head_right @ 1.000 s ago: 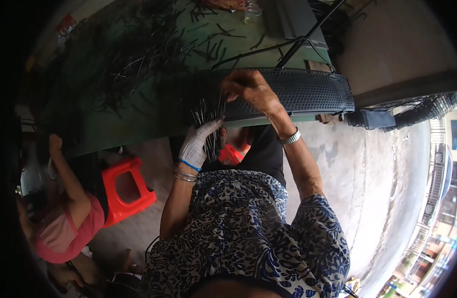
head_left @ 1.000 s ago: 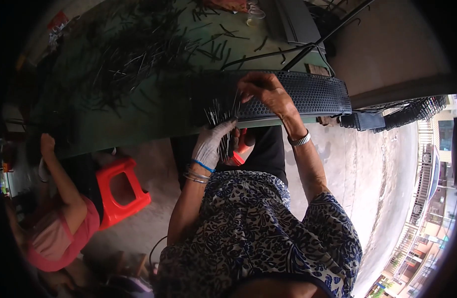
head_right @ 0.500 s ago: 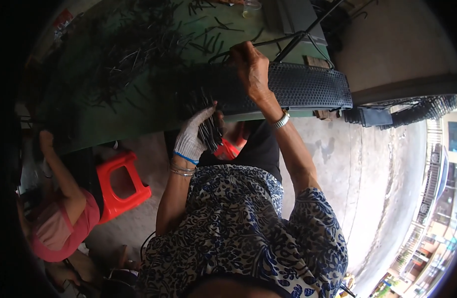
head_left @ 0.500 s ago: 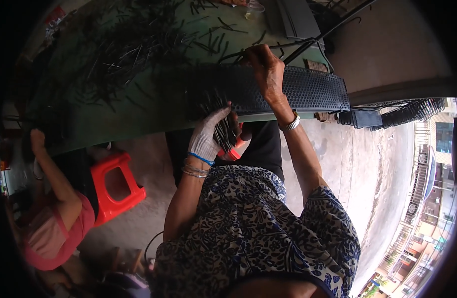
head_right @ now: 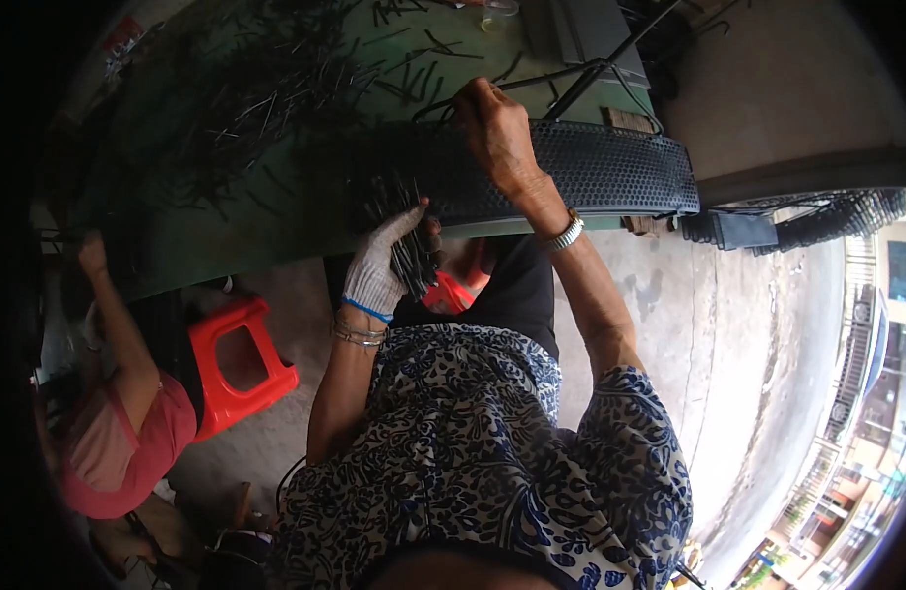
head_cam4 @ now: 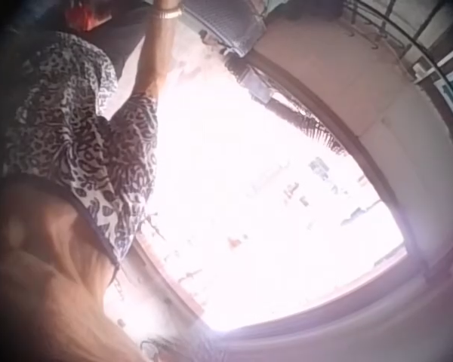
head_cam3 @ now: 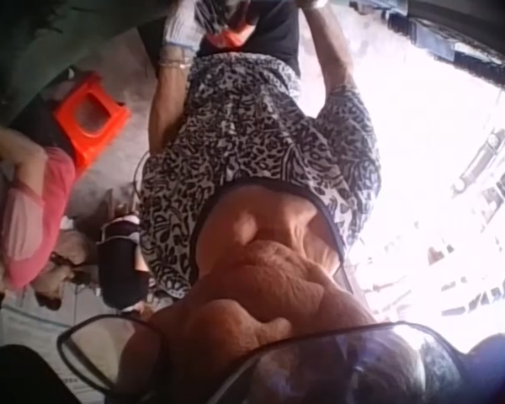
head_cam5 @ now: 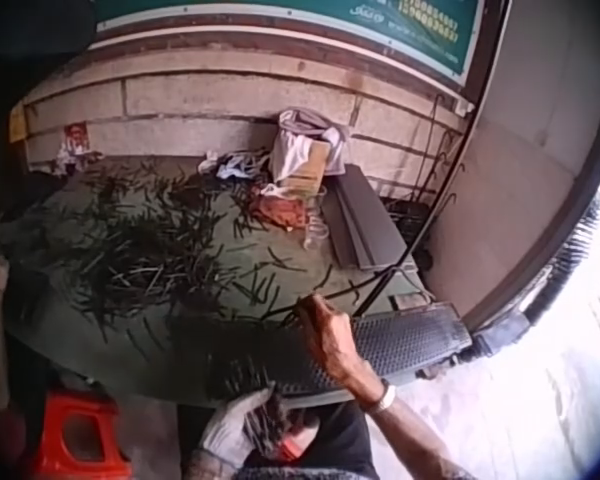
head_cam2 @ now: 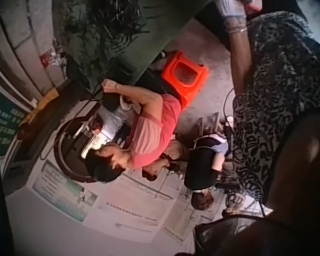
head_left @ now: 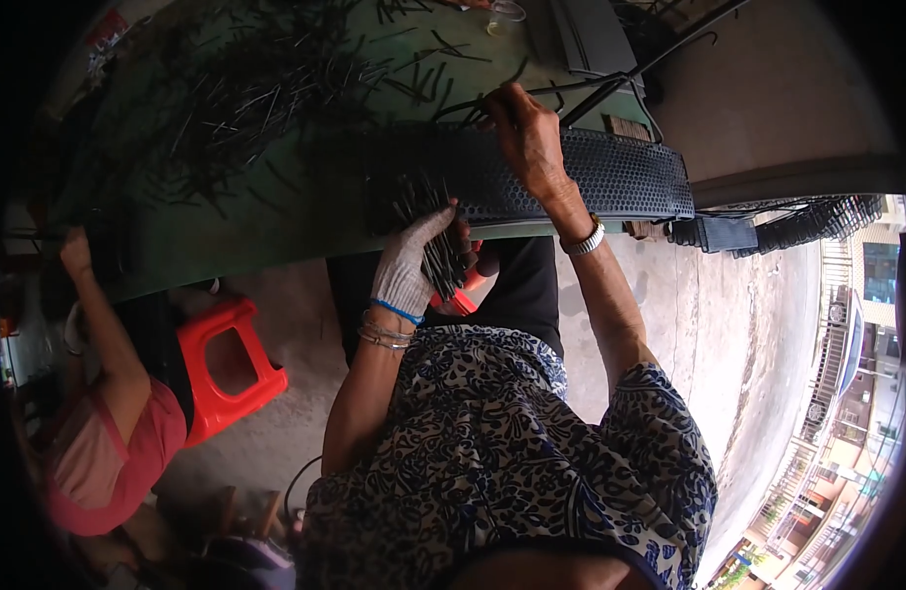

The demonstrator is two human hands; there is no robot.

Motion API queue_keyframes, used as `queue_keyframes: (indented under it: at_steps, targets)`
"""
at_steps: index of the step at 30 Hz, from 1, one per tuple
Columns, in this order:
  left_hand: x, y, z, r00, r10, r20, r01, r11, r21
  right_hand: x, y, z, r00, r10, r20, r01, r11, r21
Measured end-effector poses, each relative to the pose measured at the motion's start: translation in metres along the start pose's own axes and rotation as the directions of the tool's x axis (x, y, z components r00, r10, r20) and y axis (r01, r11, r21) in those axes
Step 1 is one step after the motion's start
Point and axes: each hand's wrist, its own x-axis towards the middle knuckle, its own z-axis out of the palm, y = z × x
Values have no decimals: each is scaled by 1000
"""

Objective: Sorting thin metal strips and inserting them into a grid-like rack on a work table.

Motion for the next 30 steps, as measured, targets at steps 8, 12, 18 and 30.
queue_keyframes:
  at_steps: [8,12,18,30]
  targets:
    - [0,0,-1,999,16,-36,-13,996,85,1,1,3,993,-103,49,107,990,-96]
    - [-5,2,2,999,26,-45,-23,998,53,-2,5,4,996,-56,72,65,990,-128]
    - [-3,0,0,999,29,-32,-25,993,118,-2,16,14,966,-172,192,191,978,-84]
    - [-9,0,12,998,48,-46,-46,998,52,-15,8,25,986,-160,53,169,948,-269]
